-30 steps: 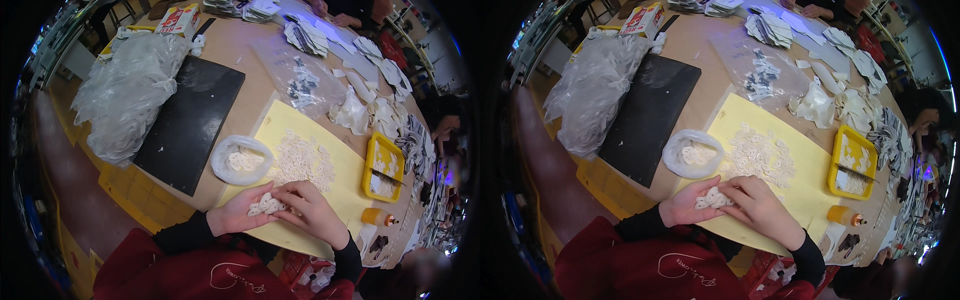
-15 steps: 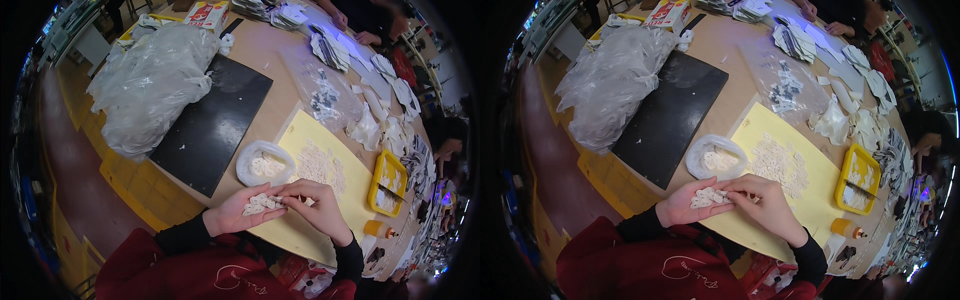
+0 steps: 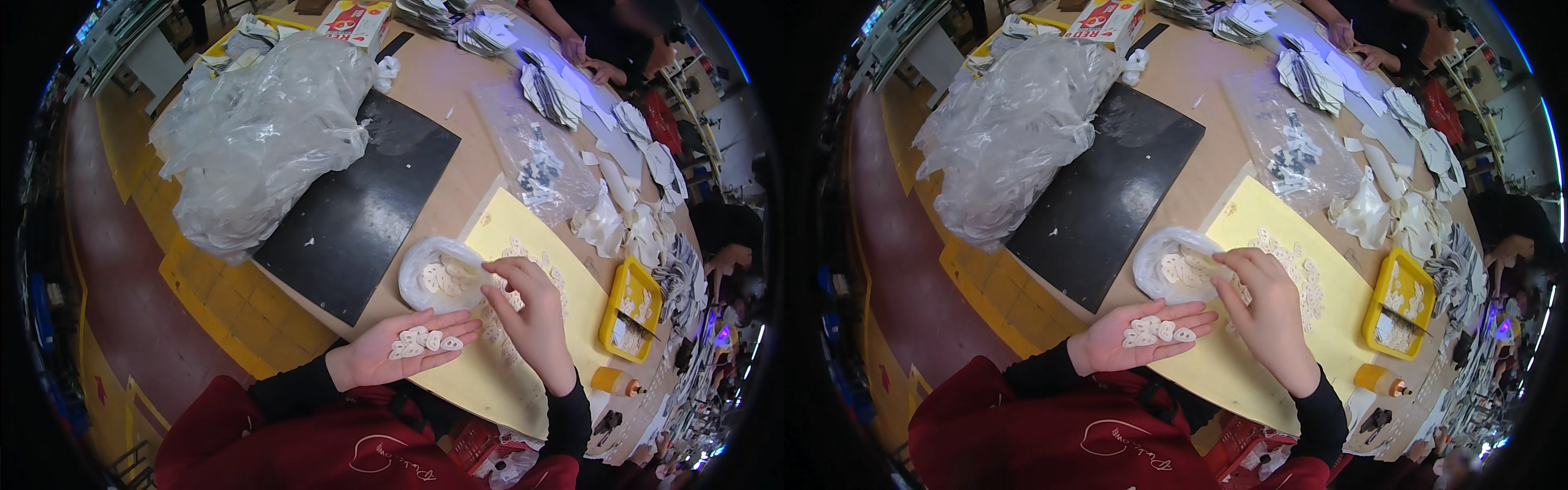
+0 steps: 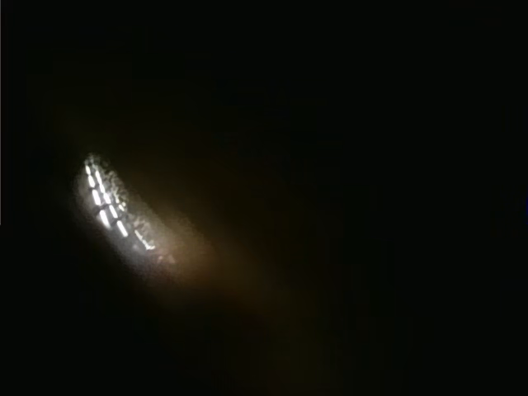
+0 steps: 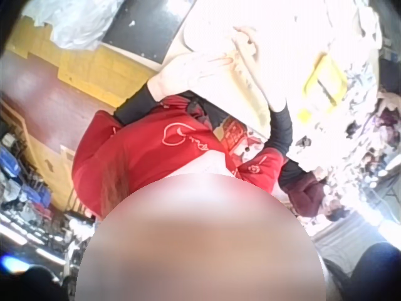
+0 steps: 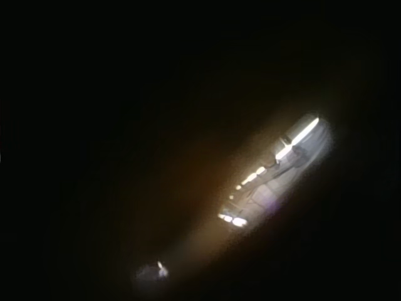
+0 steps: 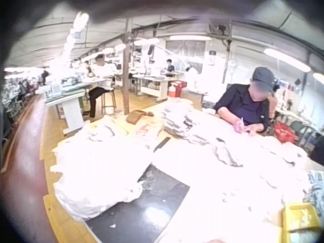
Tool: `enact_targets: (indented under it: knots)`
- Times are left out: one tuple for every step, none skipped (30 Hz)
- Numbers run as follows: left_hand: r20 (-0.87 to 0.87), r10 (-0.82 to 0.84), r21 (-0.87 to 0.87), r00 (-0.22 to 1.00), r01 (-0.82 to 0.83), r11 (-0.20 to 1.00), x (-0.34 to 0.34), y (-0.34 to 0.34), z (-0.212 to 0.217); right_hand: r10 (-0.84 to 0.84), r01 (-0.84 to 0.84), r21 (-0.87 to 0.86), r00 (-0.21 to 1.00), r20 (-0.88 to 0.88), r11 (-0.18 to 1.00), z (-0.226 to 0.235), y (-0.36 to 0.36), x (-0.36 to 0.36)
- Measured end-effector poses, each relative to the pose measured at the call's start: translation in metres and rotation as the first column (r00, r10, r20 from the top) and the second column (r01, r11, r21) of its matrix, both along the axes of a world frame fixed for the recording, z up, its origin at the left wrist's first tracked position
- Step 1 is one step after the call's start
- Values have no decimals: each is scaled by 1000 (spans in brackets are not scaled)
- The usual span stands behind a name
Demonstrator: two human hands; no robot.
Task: The person repeatedly picks up small white decorative pieces from a yellow tray and places them onto a yellow board, arranging them in a pattern. They occasionally adjust the pieces and transfer some into a plastic bag. The workspace is cluttered with fabric scraps and other materials.
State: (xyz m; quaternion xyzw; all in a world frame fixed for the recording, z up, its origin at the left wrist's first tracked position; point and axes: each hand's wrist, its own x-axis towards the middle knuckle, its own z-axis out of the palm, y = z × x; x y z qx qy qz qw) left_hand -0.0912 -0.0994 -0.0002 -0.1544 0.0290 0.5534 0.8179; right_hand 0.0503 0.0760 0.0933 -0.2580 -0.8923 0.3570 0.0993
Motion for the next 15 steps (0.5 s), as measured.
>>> enact_targets:
  knots:
    - [4, 14, 29, 1000, -14, 999, 0, -1, 0, 59, -58, 128, 998, -11, 990, 4, -2, 1]
    - [-37, 6, -20, 999, -6, 1000, 0, -1, -1, 120, -120, 53, 993, -3, 991, 7, -6, 4]
    - [-73, 3, -42, 997, -6, 999, 1, 0, -2, 179, -179, -23, 984, 0, 983, 10, -12, 7]
    - [-55, 32, -1, 998, -32, 999, 2, 0, -3, 237, -236, -99, 971, -2, 967, 11, -18, 11]
    - [13, 40, 33, 999, -41, 999, 3, 3, -5, 233, -232, -63, 972, 14, 971, 7, -26, 11]
    - [137, 68, 124, 988, -86, 989, 4, 6, -7, 228, -227, -78, 974, 6, 971, 5, -28, 13]
    - [260, 83, 208, 962, -140, 968, 5, 8, -7, 226, -226, -79, 974, -4, 971, 3, -29, 15]
    - [159, 70, 130, 985, -91, 987, 6, 9, -7, 226, -226, -73, 974, -9, 971, 2, -29, 16]
    - [57, 48, 45, 997, -51, 998, 8, 9, -6, 224, -221, -105, 975, 11, 970, 2, -28, 18]
    - [-16, 27, -15, 1000, -27, 1000, 8, 10, -4, 223, -217, -128, 974, 34, 968, 3, -26, 20]
    - [-66, 7, -30, 998, -9, 1000, 8, 11, -2, 212, -203, -142, 976, 57, 969, 4, -25, 20]
    - [-88, -3, -17, 996, 1, 1000, 7, 12, 0, 227, -215, -197, 973, 43, 957, 5, -25, 20]
    - [-91, 9, 34, 996, -6, 999, 7, 12, 3, 232, -218, -242, 972, 30, 946, 7, -26, 21]
    - [-116, -28, -28, 993, 24, 999, 7, 13, 6, 235, -221, -286, 972, 17, 932, 8, -27, 20]
    - [-112, -49, -61, 993, 42, 997, 9, 11, 11, 245, -236, -210, 969, 18, 949, 8, -32, 19]
